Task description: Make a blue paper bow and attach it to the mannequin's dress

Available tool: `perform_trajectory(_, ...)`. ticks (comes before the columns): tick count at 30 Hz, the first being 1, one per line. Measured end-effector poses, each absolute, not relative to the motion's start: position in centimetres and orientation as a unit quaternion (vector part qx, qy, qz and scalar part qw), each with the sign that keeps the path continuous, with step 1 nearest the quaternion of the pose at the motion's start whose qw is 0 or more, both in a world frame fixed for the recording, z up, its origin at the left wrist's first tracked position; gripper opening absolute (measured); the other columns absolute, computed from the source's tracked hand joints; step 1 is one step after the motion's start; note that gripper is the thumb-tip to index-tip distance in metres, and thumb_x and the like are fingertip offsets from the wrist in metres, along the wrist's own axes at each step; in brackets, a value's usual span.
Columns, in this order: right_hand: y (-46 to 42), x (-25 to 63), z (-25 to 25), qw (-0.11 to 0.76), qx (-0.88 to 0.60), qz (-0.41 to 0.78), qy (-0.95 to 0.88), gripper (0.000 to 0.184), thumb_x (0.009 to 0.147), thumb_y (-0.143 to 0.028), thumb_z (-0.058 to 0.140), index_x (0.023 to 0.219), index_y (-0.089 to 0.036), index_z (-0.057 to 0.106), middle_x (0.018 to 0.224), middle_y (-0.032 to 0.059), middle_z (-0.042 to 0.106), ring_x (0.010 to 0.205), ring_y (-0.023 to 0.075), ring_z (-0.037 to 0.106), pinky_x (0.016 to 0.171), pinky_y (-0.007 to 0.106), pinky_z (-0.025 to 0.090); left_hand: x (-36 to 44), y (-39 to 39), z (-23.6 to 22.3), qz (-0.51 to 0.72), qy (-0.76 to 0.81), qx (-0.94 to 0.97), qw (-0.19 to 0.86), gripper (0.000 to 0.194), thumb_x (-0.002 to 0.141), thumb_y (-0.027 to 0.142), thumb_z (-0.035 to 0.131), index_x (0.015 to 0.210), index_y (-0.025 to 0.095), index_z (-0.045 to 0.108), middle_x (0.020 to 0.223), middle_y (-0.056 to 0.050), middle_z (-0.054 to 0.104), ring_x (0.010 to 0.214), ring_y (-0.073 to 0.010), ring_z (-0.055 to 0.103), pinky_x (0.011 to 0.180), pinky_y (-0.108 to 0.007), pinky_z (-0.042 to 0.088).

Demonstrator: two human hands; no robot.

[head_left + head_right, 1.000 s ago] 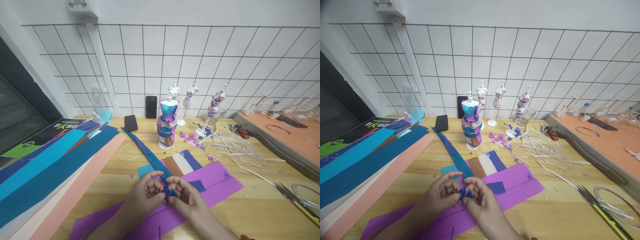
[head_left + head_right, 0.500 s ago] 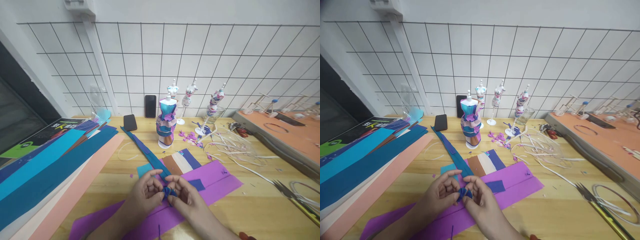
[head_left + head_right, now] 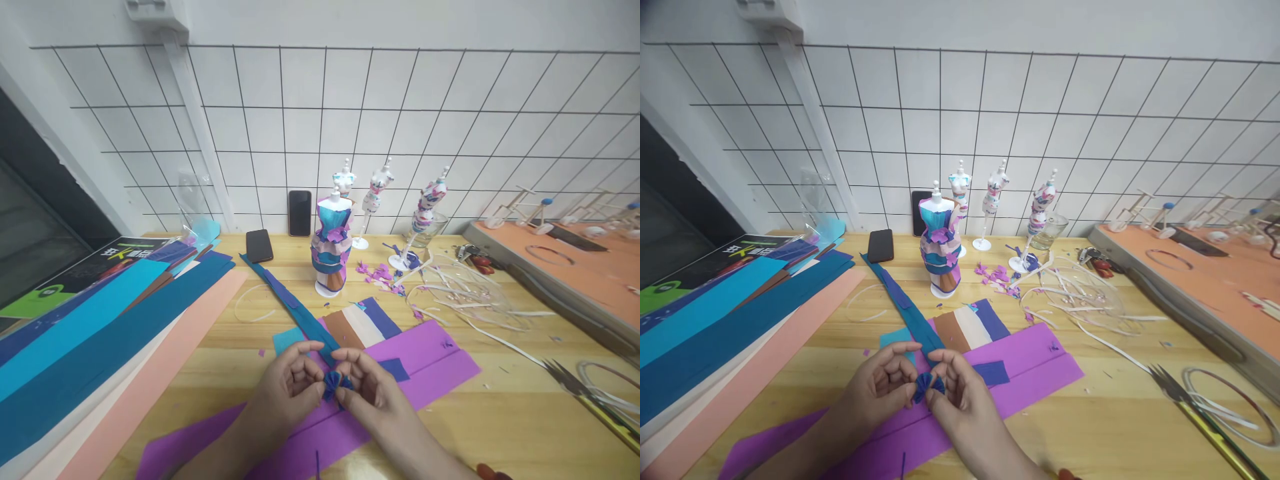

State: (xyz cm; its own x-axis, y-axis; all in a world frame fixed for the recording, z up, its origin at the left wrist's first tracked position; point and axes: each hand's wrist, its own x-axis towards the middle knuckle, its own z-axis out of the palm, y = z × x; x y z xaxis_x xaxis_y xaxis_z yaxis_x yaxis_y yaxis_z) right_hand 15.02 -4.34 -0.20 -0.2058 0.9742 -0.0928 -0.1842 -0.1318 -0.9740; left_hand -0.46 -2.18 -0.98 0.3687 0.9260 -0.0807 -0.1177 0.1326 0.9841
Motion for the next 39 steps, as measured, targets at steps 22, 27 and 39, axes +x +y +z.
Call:
perform_trajectory(22,-4.46,14.71,-0.49,0.459,-0.423,0.601,-0.499,0.029,0.071,-0.012,0.058,0.097,-0.022,0.05,0.077,-0.0018,0.051,0.075,0.0151,0.053,0.07,0.028,0.042,-0.67,-1.85,-0.72,0.394,0.382,0.497,0.672,0.041,0.065,0.009,0.06,0.105,0.017,0.052,0.066,0.003,0.055,0.055,-0.0091,0.051,0.056,-0.025,0.042)
perform_trajectory(27,-4.35,14.77,-0.41,0.463,-0.406,0.613,-0.495,0.026,0.073,-0.015,0.057,0.097,-0.021,0.047,0.076,-0.0018,0.051,0.073,0.0157,0.055,0.07,0.031,0.043,-0.7,-1.78,-0.86,0.397,0.384,0.472,0.687,0.046,0.065,0.011,0.062,0.109,0.017,0.049,0.064,0.004,0.056,0.053,-0.0098,0.054,0.057,-0.026,0.043)
perform_trajectory(39,-4.03,15.29,-0.67,0.445,-0.44,0.596,-0.504,0.029,0.073,-0.021,0.06,0.099,-0.02,0.047,0.075,-0.001,0.054,0.072,0.0161,0.055,0.067,0.029,0.041,-0.69,-1.5,-1.26,0.395,0.376,0.446,0.71,0.05,0.064,0.018,0.066,0.111,0.017,0.048,0.064,0.004,0.056,0.053,-0.0107,0.056,0.056,-0.028,0.044)
